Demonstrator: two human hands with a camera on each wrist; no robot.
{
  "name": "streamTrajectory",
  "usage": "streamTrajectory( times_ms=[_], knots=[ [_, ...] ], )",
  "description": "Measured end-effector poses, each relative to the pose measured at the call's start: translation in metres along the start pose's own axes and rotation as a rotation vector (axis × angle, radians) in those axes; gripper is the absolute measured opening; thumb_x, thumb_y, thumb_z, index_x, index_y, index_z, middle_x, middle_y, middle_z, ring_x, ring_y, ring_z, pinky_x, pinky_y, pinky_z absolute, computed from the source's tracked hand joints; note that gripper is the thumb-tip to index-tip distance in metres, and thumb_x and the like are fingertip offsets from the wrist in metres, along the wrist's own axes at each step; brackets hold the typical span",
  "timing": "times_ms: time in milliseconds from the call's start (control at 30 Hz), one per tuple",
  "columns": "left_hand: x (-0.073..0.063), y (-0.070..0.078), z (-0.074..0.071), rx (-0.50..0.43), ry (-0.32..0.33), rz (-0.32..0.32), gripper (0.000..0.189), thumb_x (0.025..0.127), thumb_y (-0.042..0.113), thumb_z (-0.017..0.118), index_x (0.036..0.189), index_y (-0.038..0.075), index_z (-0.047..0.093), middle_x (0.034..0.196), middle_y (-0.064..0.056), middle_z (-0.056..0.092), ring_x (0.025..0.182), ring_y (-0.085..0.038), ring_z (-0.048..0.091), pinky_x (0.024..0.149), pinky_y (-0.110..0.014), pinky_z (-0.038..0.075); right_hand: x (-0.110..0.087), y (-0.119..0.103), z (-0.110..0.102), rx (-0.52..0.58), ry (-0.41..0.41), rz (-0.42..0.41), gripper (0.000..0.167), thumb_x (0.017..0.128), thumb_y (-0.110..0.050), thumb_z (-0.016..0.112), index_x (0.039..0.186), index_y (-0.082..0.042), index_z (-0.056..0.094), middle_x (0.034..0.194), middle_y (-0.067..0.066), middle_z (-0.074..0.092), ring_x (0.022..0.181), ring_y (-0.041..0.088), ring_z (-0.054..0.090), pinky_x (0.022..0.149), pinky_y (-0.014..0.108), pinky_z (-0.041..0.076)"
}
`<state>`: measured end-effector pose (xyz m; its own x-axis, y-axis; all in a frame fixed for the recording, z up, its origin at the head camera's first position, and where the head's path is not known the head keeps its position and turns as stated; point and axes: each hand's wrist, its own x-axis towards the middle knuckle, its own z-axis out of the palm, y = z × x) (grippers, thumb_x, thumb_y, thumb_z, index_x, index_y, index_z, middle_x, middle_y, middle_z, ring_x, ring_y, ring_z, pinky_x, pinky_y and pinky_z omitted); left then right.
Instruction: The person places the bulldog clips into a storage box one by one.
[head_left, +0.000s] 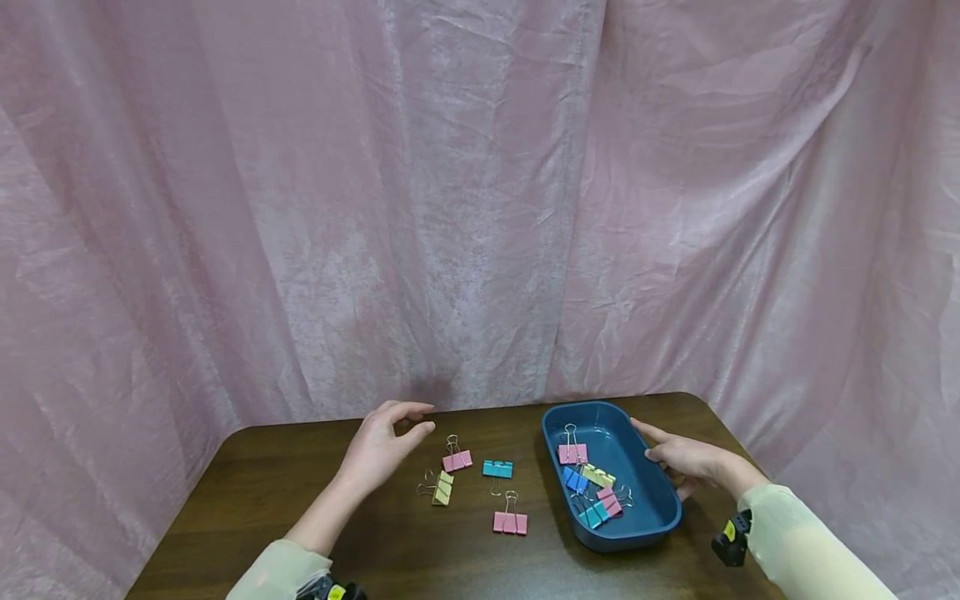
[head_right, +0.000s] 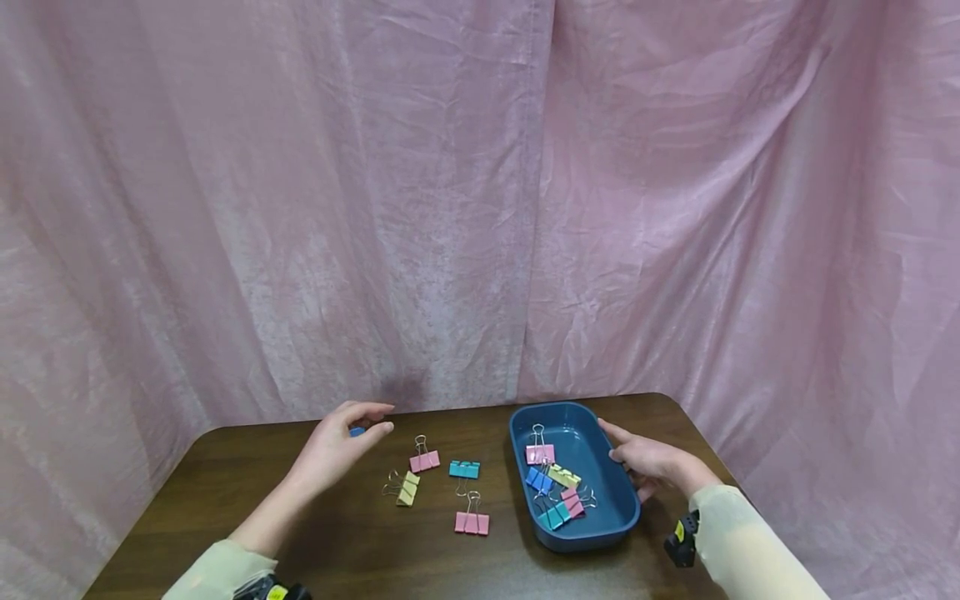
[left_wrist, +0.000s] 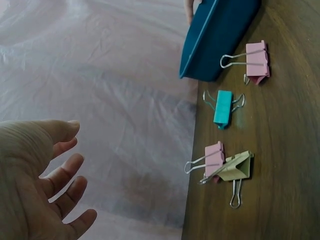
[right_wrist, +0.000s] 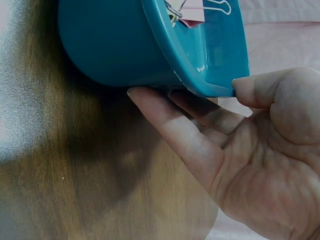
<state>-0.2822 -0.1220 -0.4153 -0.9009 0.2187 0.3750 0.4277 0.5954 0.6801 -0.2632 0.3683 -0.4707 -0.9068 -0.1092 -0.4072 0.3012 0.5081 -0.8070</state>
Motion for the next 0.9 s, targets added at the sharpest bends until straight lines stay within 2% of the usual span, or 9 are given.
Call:
streamTrajectory(
  times_ms=[133,300,633,900],
  knots=[
    [-0.001,-0.003,-0.003,-0.007,0.005,-0.014,0.026,0.091,0.025,0.079,0.117,0.022,0.077,0.109,0.003,0.069,0.105,-0.021,0.062,0.093,-0.047,0.049,0.001,0.001,0.0,-0.005,0.001,0.001,0.068,0.106,-0.015,0.046,0.165,-0.023,0.014,0.15,0.042,0.031,0.109,0.052,0.061,0.065,0.055,0.06],
    [-0.002,-0.007,-0.005,0.034,0.01,-0.043,0.025,0.092,0.028,0.079,0.116,0.02,0.078,0.112,0.001,0.07,0.105,-0.021,0.063,0.092,-0.043,0.05,0.001,0.001,0.0,-0.015,0.001,-0.002,0.068,0.106,-0.015,0.046,0.165,-0.023,0.014,0.15,0.042,0.03,0.11,0.054,0.06,0.066,0.055,0.06],
    [-0.006,-0.019,-0.007,0.129,0.016,-0.076,0.014,0.092,0.029,0.078,0.105,0.025,0.081,0.109,0.001,0.071,0.104,-0.025,0.063,0.089,-0.045,0.048,0.0,0.0,0.0,-0.002,-0.006,-0.001,0.068,0.106,-0.014,0.046,0.165,-0.022,0.015,0.15,0.042,0.031,0.11,0.053,0.061,0.065,0.055,0.059],
    [-0.009,-0.029,-0.006,0.17,-0.01,-0.116,0.012,0.093,0.032,0.076,0.103,0.028,0.081,0.108,0.0,0.071,0.1,-0.024,0.062,0.087,-0.047,0.049,-0.001,-0.001,-0.001,-0.002,-0.007,-0.001,0.068,0.106,-0.013,0.045,0.165,-0.022,0.014,0.151,0.042,0.029,0.11,0.054,0.06,0.066,0.056,0.06]
  ],
)
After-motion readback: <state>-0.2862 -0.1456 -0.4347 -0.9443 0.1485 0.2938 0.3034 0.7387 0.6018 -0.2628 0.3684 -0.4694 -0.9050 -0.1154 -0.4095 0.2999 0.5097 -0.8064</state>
